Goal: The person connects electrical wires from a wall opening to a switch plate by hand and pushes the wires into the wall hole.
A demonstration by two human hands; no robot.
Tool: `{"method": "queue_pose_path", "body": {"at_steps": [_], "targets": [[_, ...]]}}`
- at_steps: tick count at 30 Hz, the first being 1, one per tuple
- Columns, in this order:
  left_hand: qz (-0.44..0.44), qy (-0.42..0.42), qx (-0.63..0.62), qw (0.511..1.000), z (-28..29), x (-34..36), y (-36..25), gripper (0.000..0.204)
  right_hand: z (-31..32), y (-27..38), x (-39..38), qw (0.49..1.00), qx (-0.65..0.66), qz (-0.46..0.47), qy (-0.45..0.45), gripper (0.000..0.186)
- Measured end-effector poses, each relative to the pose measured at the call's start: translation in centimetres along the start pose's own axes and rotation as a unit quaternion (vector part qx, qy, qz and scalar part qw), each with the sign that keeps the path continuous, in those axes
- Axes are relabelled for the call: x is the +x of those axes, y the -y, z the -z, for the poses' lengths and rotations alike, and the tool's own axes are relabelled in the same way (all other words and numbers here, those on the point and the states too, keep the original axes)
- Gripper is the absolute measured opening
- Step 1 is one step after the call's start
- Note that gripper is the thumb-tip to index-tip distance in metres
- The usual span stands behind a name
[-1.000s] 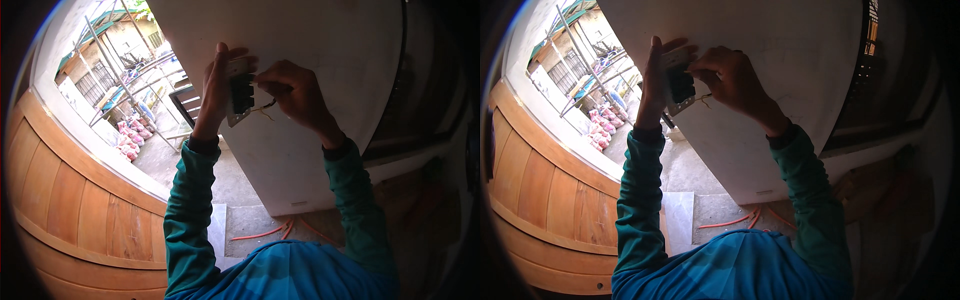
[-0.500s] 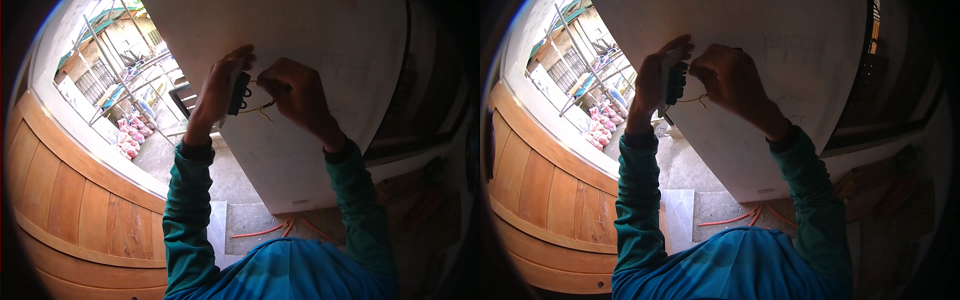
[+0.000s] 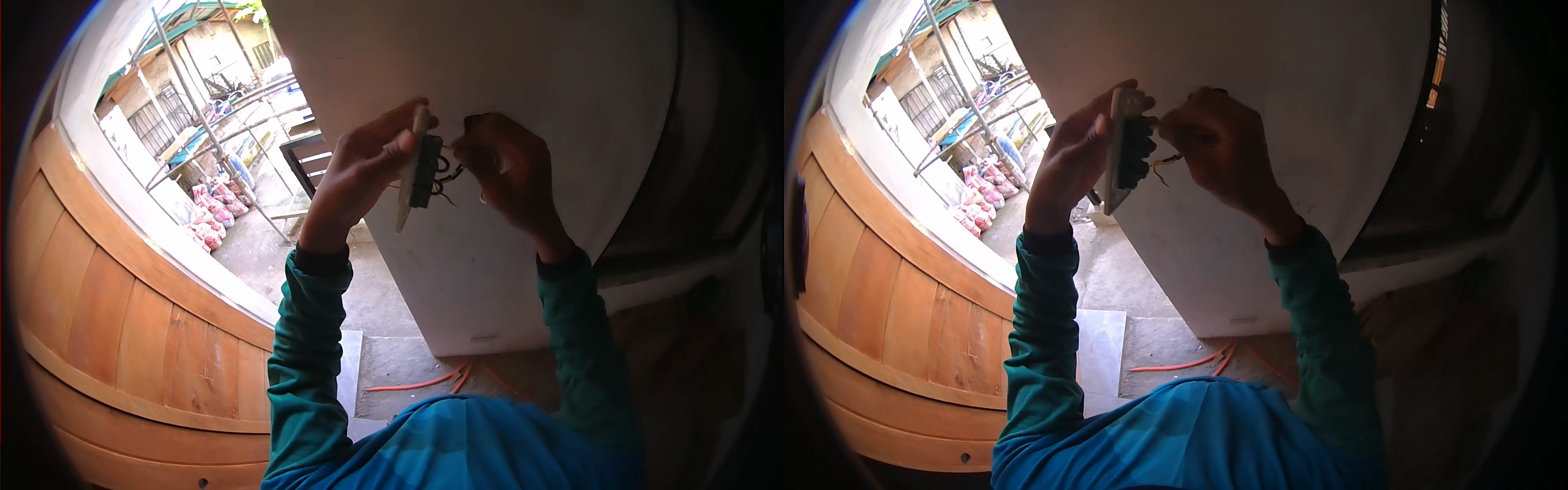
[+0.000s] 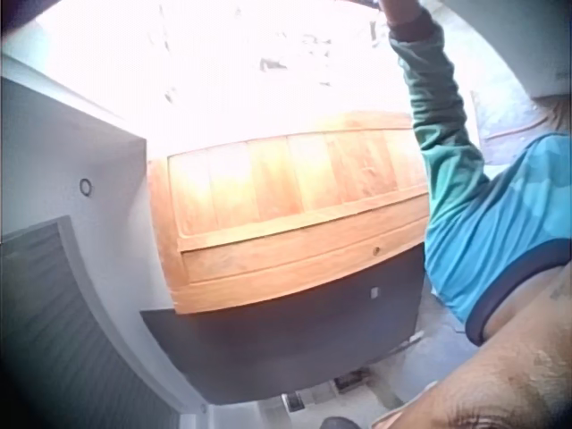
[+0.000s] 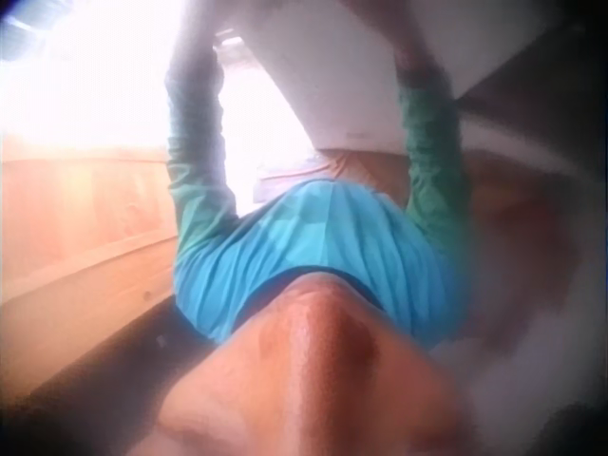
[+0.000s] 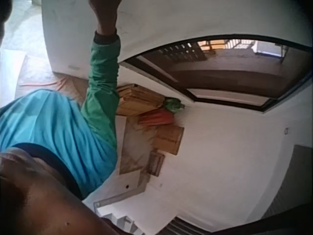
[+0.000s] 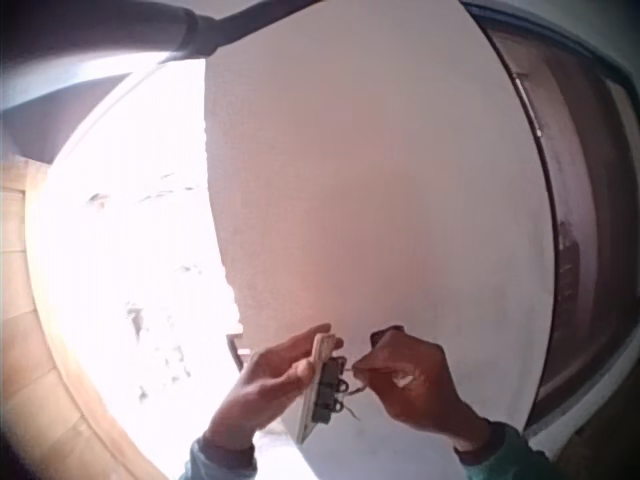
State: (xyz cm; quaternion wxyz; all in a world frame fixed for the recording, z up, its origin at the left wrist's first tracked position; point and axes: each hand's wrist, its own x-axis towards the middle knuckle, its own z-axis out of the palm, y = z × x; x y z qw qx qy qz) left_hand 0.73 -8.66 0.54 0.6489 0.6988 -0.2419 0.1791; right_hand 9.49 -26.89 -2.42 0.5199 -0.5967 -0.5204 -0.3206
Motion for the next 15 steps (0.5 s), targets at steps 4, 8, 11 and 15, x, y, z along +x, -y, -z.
{"method": "queue_pose_path", "body": {"at_steps": [4,8,11,15], "targets": [[-0.090,-0.012,0.163,0.982,-0.6,-0.7,-0.5,0.089,-0.2,-0.3,-0.8,0.995,0.098,-0.010,-0.002,0.006],[-0.206,-0.079,0.334,0.916,-2.4,-1.5,-0.7,0.089,1.1,-1.4,-1.5,0.992,0.120,-0.035,0.022,0.009],[-0.224,-0.086,0.363,0.900,-2.9,-1.4,-0.6,0.085,1.4,-1.5,-1.7,0.993,0.115,-0.017,0.006,0.009],[-0.266,-0.086,0.377,0.883,-3.4,-1.3,-0.8,0.081,1.7,-1.5,-1.6,0.989,0.148,0.022,-0.006,0.010]]}}
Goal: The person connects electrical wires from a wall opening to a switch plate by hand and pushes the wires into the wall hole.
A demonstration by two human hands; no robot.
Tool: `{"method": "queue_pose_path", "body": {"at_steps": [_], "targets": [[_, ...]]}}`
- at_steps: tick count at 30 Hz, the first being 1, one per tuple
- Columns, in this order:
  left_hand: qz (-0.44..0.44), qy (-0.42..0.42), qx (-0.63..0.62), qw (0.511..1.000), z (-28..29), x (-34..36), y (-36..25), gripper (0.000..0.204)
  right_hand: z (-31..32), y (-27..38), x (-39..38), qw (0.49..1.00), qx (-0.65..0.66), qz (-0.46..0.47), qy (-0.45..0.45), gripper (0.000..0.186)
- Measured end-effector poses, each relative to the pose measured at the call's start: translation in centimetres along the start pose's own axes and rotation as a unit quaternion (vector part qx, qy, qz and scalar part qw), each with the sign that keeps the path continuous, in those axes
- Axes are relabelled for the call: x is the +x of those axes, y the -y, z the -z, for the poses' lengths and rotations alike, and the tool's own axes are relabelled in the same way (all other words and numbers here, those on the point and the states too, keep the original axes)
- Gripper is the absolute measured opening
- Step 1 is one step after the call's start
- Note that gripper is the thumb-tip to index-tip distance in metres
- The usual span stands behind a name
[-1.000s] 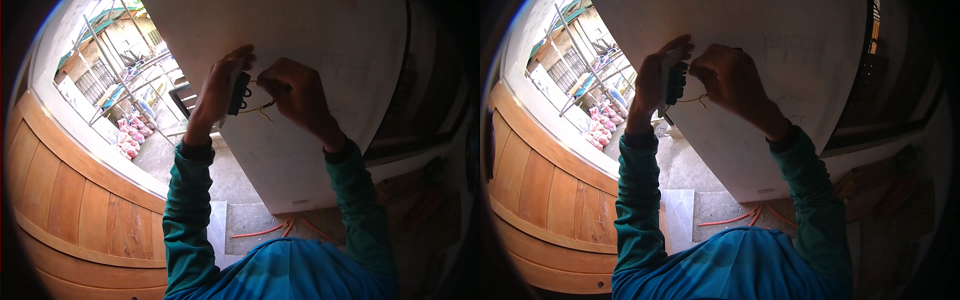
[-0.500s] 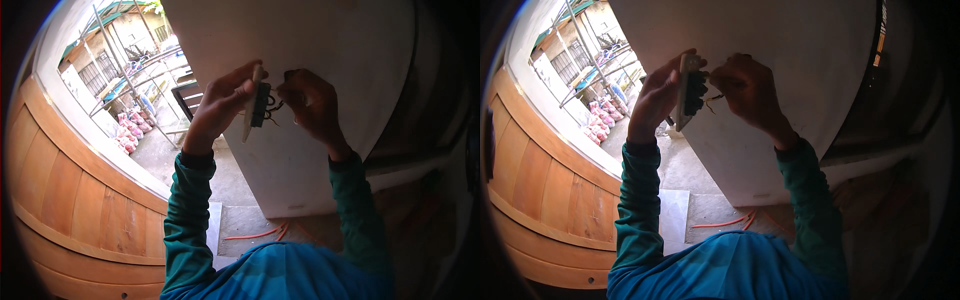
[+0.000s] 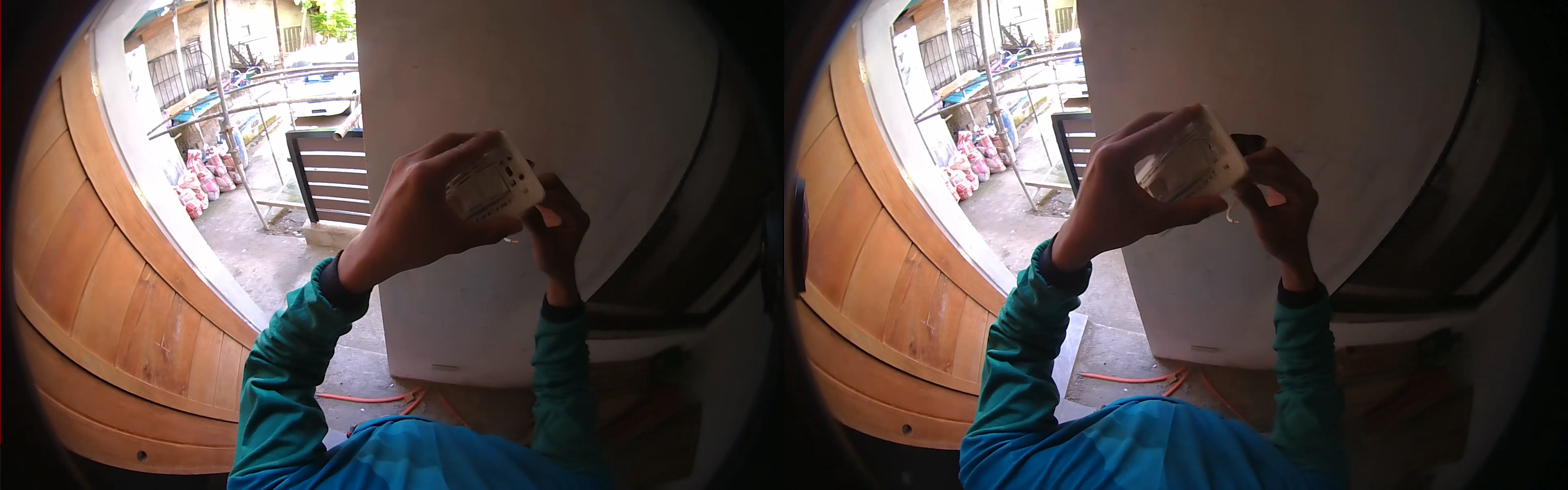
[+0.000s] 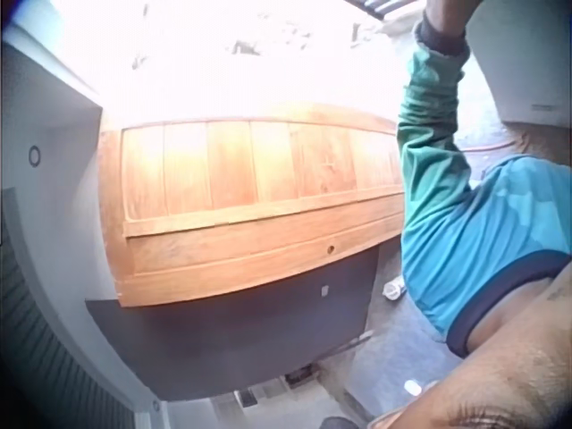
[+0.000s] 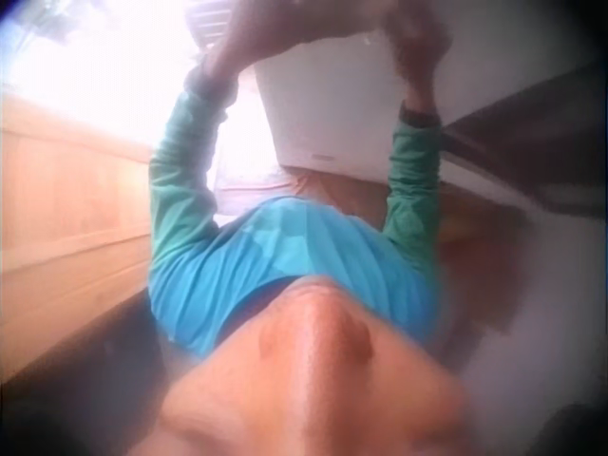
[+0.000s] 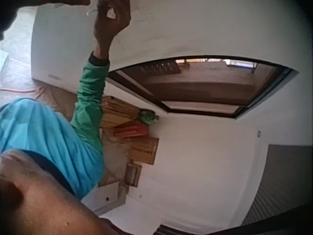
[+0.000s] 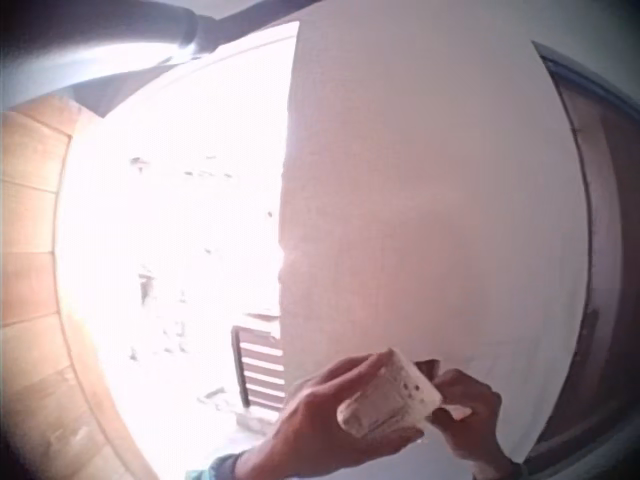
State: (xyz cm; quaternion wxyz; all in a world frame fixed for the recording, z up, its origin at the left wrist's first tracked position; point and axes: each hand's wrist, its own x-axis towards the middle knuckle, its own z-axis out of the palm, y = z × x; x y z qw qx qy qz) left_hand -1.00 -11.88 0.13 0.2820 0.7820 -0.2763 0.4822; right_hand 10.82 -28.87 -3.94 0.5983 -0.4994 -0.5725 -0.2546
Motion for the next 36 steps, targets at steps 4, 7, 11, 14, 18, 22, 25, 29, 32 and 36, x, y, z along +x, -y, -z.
{"method": "queue_pose_path", "body": {"at_steps": [4,7,11,14,18,22,25,29,32,36], "targets": [[0.215,0.039,-0.082,0.972,0.1,-0.4,0.9,0.063,-0.5,-0.1,0.0,0.998,-0.025,-0.049,0.012,0.010],[0.288,0.140,-0.142,0.937,1.5,-0.3,2.1,0.061,-1.8,0.8,0.9,0.988,-0.152,0.009,0.021,0.011],[0.377,0.162,-0.241,0.879,2.0,-0.9,4.1,0.069,-2.4,0.8,1.6,0.967,-0.222,0.119,0.036,0.014],[0.261,0.189,-0.242,0.915,2.6,-0.5,3.6,0.081,-2.7,0.7,1.4,0.977,-0.200,0.063,0.028,0.015],[0.169,0.115,-0.220,0.954,2.3,-0.8,4.2,0.081,-2.9,1.0,1.7,0.974,-0.195,0.109,0.025,0.016],[0.257,0.180,-0.247,0.917,3.5,0.2,3.4,0.083,-3.1,0.8,1.6,0.971,-0.203,0.126,-0.003,0.016],[0.340,0.208,-0.237,0.886,3.5,0.1,3.5,0.082,-3.3,0.7,1.4,0.970,-0.204,0.128,-0.010,0.017],[0.073,0.092,-0.104,0.988,2.2,-0.6,4.5,0.080,-3.7,0.3,1.3,0.975,-0.193,0.110,-0.023,0.018],[0.260,0.185,-0.229,0.920,2.7,0.7,3.0,0.080,-3.2,0.5,1.4,0.976,-0.193,0.092,-0.040,0.017],[0.175,0.136,-0.192,0.956,2.0,0.0,3.7,0.080,-3.3,0.5,1.5,0.970,-0.200,0.127,-0.050,0.013]]}}
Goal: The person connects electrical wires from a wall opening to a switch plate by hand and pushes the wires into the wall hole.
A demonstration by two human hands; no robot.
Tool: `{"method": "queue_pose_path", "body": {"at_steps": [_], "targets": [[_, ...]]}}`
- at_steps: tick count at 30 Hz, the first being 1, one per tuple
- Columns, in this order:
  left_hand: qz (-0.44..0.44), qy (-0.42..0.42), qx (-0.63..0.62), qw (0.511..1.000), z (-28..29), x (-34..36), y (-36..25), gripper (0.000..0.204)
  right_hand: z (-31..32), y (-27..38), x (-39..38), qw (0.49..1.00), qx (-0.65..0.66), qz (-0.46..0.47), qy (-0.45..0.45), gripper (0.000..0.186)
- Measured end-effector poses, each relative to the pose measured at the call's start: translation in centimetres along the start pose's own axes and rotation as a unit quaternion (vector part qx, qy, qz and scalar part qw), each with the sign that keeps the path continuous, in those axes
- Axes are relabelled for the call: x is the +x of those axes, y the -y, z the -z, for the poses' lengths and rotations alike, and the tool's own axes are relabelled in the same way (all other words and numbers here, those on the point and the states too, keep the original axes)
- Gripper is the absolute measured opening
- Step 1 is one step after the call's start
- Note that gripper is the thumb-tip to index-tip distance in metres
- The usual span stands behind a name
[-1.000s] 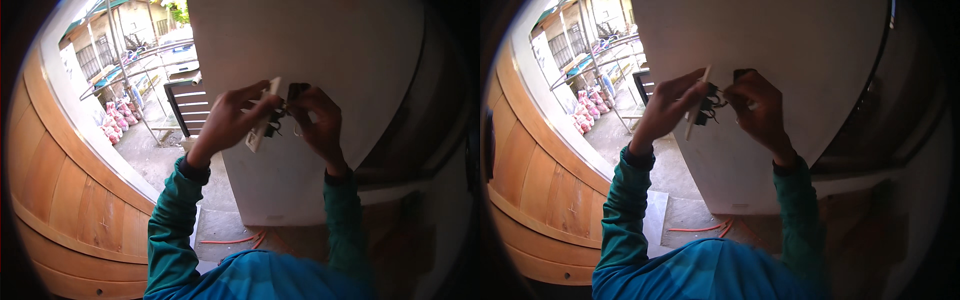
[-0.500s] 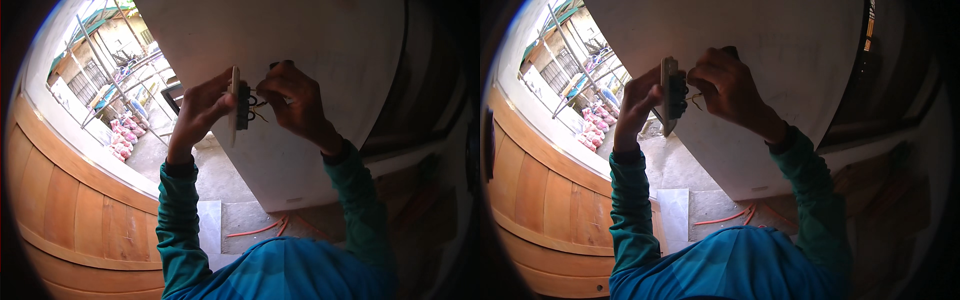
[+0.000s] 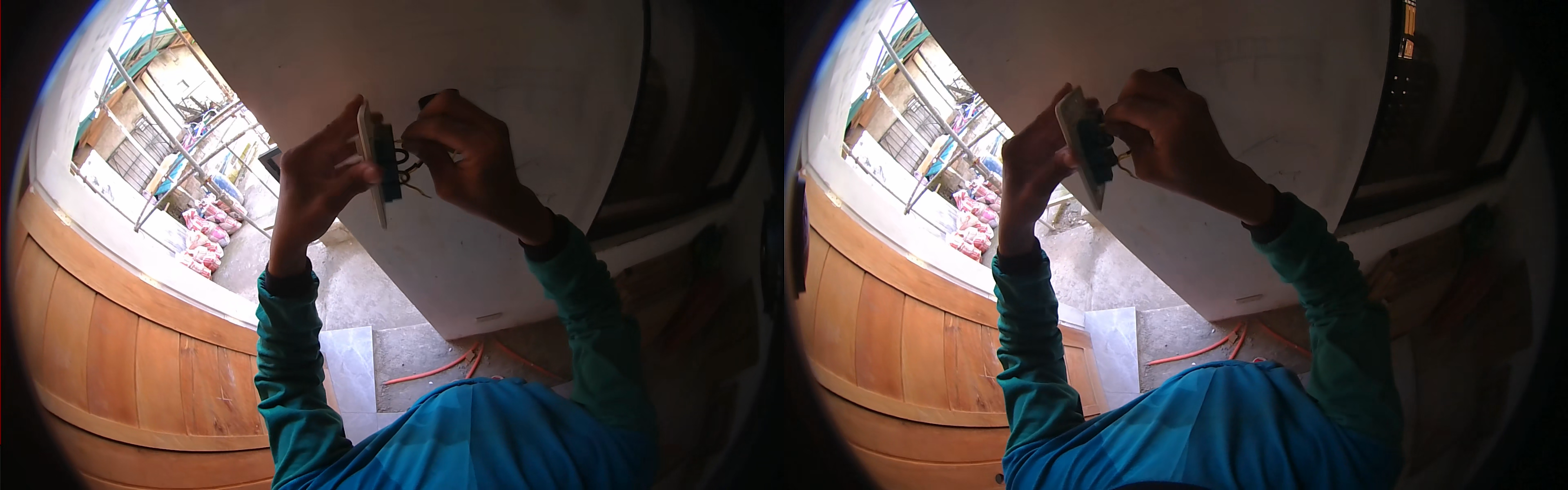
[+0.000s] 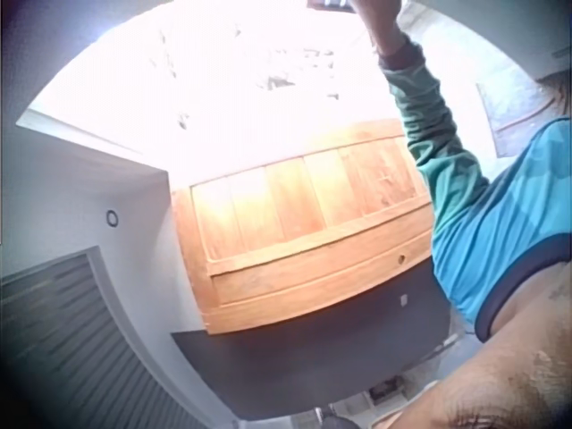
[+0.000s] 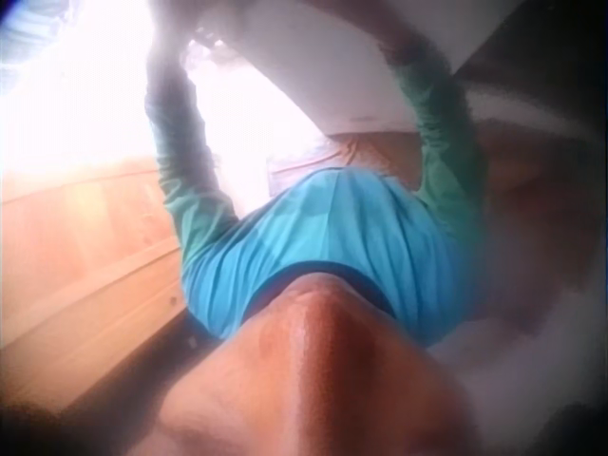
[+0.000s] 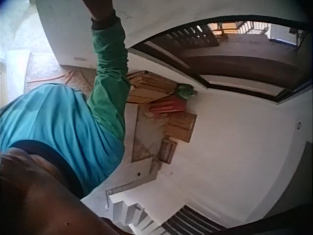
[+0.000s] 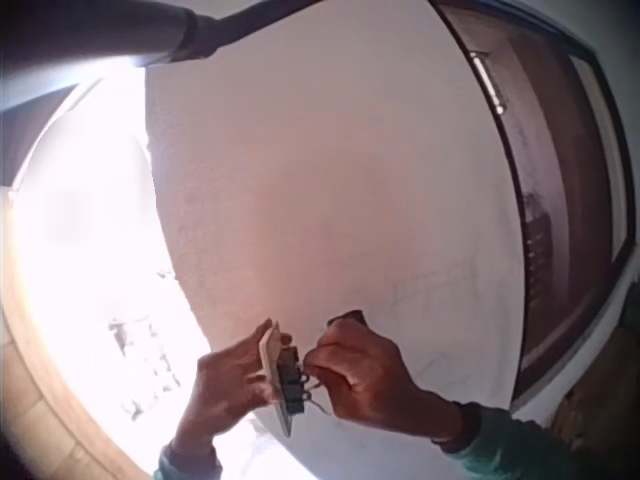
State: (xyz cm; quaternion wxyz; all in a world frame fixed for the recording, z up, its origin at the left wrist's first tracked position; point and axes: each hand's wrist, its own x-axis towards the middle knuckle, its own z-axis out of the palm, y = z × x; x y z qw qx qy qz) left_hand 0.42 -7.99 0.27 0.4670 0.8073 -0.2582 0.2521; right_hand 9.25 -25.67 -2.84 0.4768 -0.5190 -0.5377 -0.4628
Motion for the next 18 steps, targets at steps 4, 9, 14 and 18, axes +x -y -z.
{"method": "queue_pose_path", "body": {"at_steps": [4,9,14,18], "targets": [[-0.027,-0.015,0.022,0.999,0.0,0.3,-0.4,0.081,0.2,0.1,0.1,1.000,0.001,-0.013,0.018,0.014],[0.102,0.045,0.011,0.994,0.9,0.3,-1.5,0.084,0.0,0.1,0.0,1.000,0.001,-0.006,0.010,0.016],[0.026,0.073,0.050,0.996,1.0,0.6,-1.3,0.085,-0.2,0.1,0.0,1.000,-0.016,-0.003,0.013,0.018],[0.002,0.015,0.091,0.996,0.5,0.3,-0.9,0.091,-0.8,0.2,0.2,1.000,-0.004,0.010,-0.004,0.018]]}}
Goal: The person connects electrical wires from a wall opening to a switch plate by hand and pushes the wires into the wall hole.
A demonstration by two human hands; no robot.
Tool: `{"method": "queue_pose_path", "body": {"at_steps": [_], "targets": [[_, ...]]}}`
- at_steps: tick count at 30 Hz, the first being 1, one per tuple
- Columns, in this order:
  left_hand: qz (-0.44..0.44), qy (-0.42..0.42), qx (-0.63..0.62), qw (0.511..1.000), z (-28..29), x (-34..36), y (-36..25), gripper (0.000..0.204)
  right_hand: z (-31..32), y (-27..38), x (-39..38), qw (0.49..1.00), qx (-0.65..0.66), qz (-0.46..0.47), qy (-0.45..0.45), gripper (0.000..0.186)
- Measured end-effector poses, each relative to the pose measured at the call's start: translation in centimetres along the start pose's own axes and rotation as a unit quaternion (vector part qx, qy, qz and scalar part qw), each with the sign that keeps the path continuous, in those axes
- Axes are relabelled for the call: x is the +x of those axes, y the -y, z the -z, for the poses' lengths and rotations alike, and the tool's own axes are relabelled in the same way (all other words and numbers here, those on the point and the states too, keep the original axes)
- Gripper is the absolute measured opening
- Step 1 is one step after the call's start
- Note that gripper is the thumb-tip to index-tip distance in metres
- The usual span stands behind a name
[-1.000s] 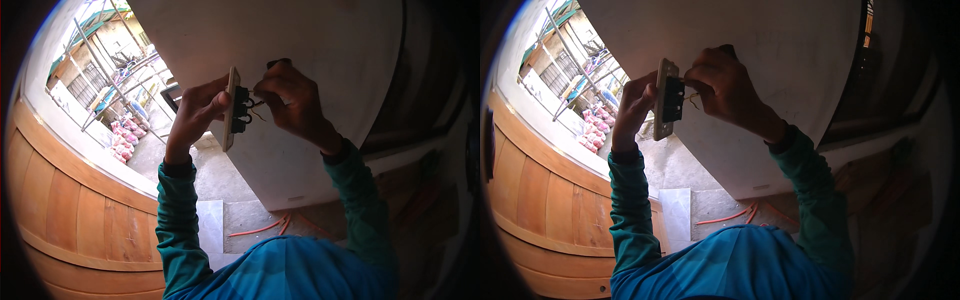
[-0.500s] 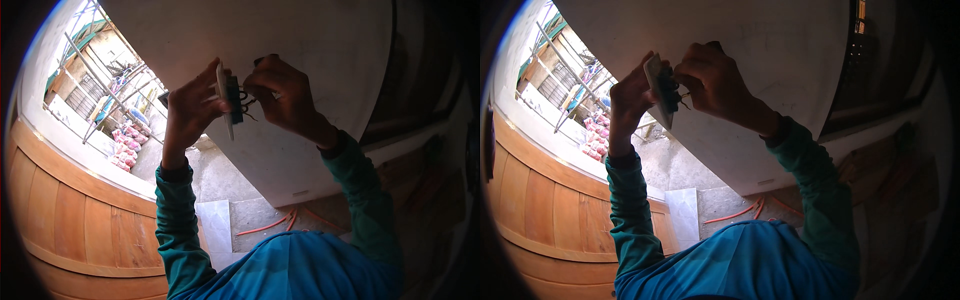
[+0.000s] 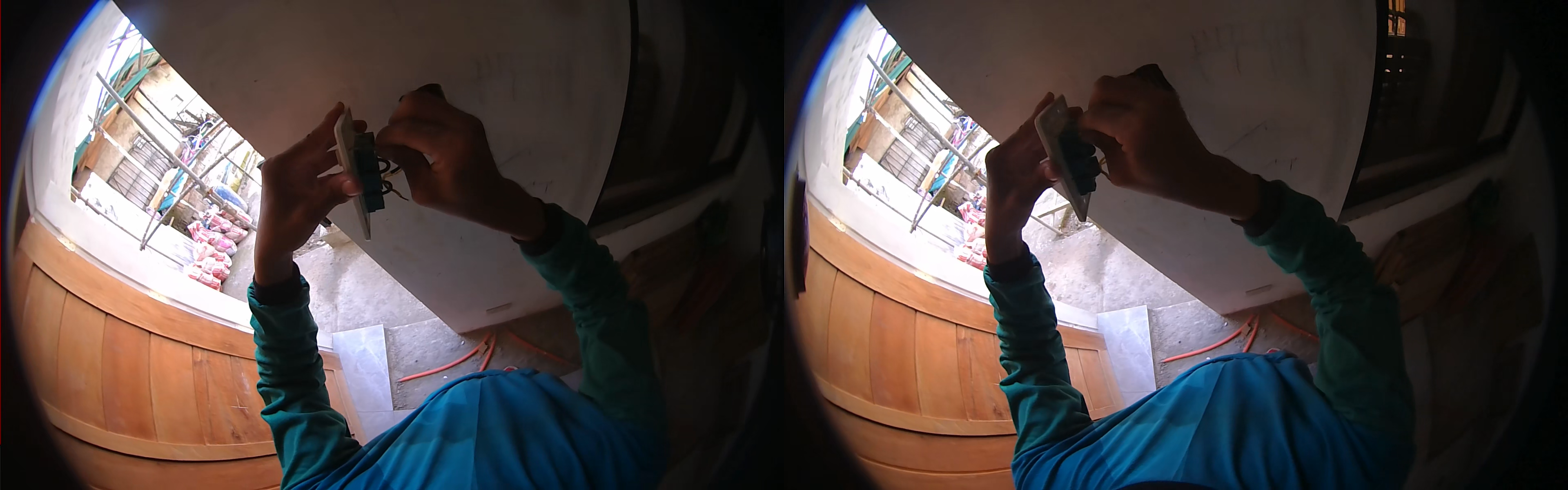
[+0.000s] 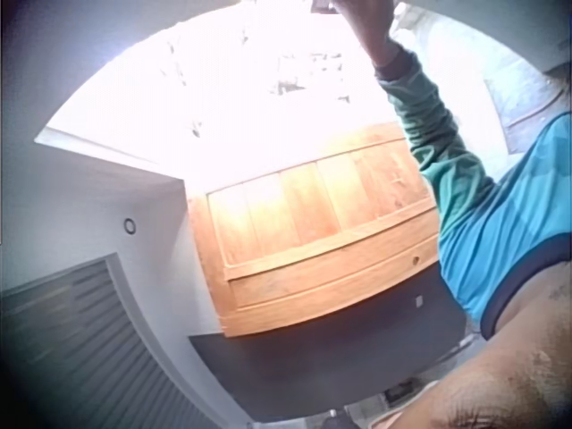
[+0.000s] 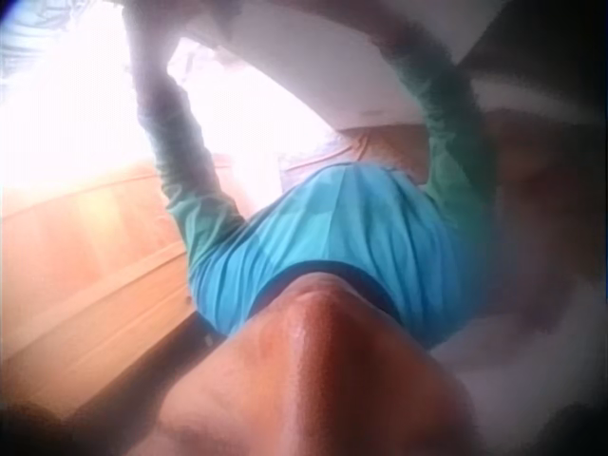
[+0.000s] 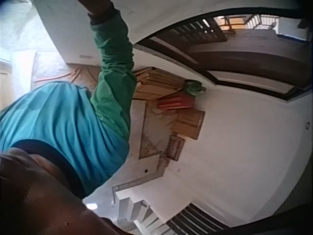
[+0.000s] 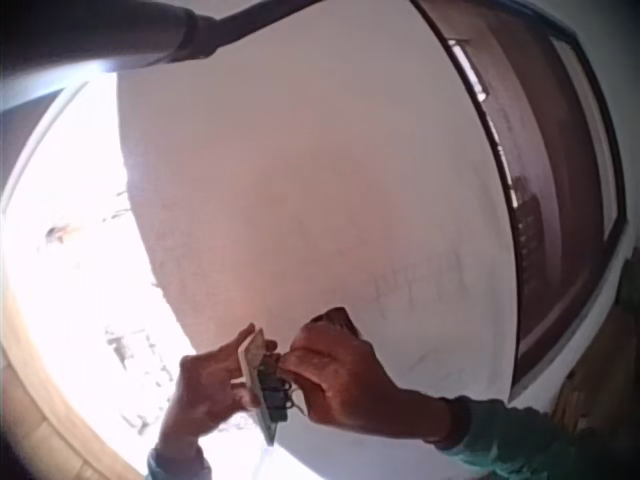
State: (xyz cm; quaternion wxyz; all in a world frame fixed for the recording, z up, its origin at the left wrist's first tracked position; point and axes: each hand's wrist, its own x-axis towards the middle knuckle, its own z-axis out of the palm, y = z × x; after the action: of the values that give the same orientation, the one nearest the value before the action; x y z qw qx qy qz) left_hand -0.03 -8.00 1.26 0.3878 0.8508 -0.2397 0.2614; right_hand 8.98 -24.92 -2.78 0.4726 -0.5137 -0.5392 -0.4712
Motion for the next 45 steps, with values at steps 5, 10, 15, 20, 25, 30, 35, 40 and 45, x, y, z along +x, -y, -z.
{"method": "queue_pose_path", "body": {"at_steps": [5,10,15,20,25,30,35,40,45], "targets": [[0.074,0.017,-0.156,0.985,0.6,0.3,0.5,0.090,0.7,-0.4,0.3,0.997,0.031,-0.032,0.063,0.010],[0.018,-0.017,-0.152,0.988,0.0,-0.2,1.5,0.086,1.7,-0.6,0.4,0.947,0.193,-0.208,0.154,0.012],[-0.057,-0.035,-0.031,0.997,0.5,0.0,2.1,0.086,0.8,-0.5,0.2,0.957,0.131,-0.199,0.166,0.010],[0.089,0.040,-0.072,0.993,0.5,-0.1,0.8,0.074,-0.1,-0.4,-0.1,0.999,-0.038,-0.004,0.027,0.019],[0.019,0.021,-0.068,0.997,0.4,-0.3,0.6,0.082,-0.7,-0.5,-0.8,0.999,-0.034,0.016,0.025,0.023],[0.012,-0.042,-0.019,0.999,-0.3,-0.2,1.0,0.091,-0.5,-1.2,-1.0,0.999,-0.017,-0.006,0.031,0.018],[-0.022,-0.021,-0.107,0.994,2.4,0.5,2.4,0.072,2.1,-1.1,0.2,0.983,0.114,-0.144,0.014,0.021],[0.033,-0.084,-0.194,0.977,2.6,0.7,3.6,0.063,5.2,-2.8,-3.0,0.936,0.135,-0.200,-0.255,0.013],[0.064,-0.111,-0.250,0.960,1.8,0.8,3.5,0.059,4.2,-2.3,-6.7,0.986,0.028,-0.148,-0.075,0.021]]}}
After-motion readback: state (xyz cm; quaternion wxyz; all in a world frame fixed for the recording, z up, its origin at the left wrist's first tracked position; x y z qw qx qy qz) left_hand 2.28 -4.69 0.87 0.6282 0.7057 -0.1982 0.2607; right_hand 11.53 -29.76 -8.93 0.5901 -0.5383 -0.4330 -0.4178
